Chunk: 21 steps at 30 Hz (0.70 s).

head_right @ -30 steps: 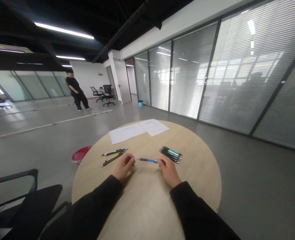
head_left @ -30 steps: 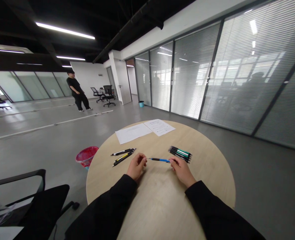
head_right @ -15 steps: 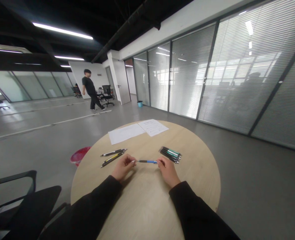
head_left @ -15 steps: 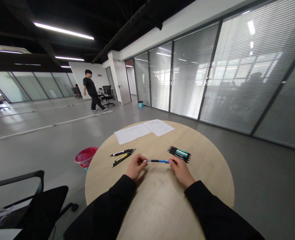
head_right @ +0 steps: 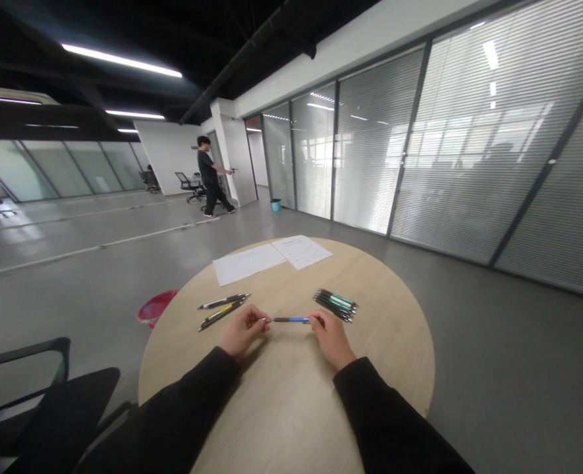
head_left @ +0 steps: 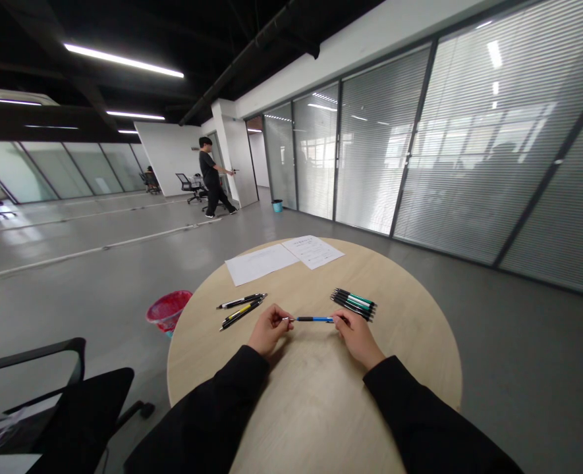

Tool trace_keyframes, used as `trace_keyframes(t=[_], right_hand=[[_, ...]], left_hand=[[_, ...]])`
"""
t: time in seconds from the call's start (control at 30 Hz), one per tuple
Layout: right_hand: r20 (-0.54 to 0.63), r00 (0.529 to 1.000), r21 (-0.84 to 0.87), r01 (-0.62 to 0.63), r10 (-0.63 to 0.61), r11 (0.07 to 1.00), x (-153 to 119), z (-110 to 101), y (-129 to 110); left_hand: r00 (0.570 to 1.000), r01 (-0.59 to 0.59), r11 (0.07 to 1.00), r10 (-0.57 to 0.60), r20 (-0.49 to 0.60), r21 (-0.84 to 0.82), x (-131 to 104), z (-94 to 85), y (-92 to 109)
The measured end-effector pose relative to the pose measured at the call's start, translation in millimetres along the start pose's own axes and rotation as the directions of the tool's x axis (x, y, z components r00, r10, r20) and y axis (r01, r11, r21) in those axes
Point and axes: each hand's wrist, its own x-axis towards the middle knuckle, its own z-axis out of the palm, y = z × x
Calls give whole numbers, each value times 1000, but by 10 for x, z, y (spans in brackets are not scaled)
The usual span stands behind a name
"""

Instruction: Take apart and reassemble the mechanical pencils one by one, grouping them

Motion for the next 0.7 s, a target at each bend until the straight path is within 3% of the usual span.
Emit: trace_keyframes(t=[0.7], right_hand=[[4, 1000, 34, -12, 12, 999, 4, 16, 25]], left_hand=[[996, -36, 997, 40, -73, 66, 1, 21, 32]])
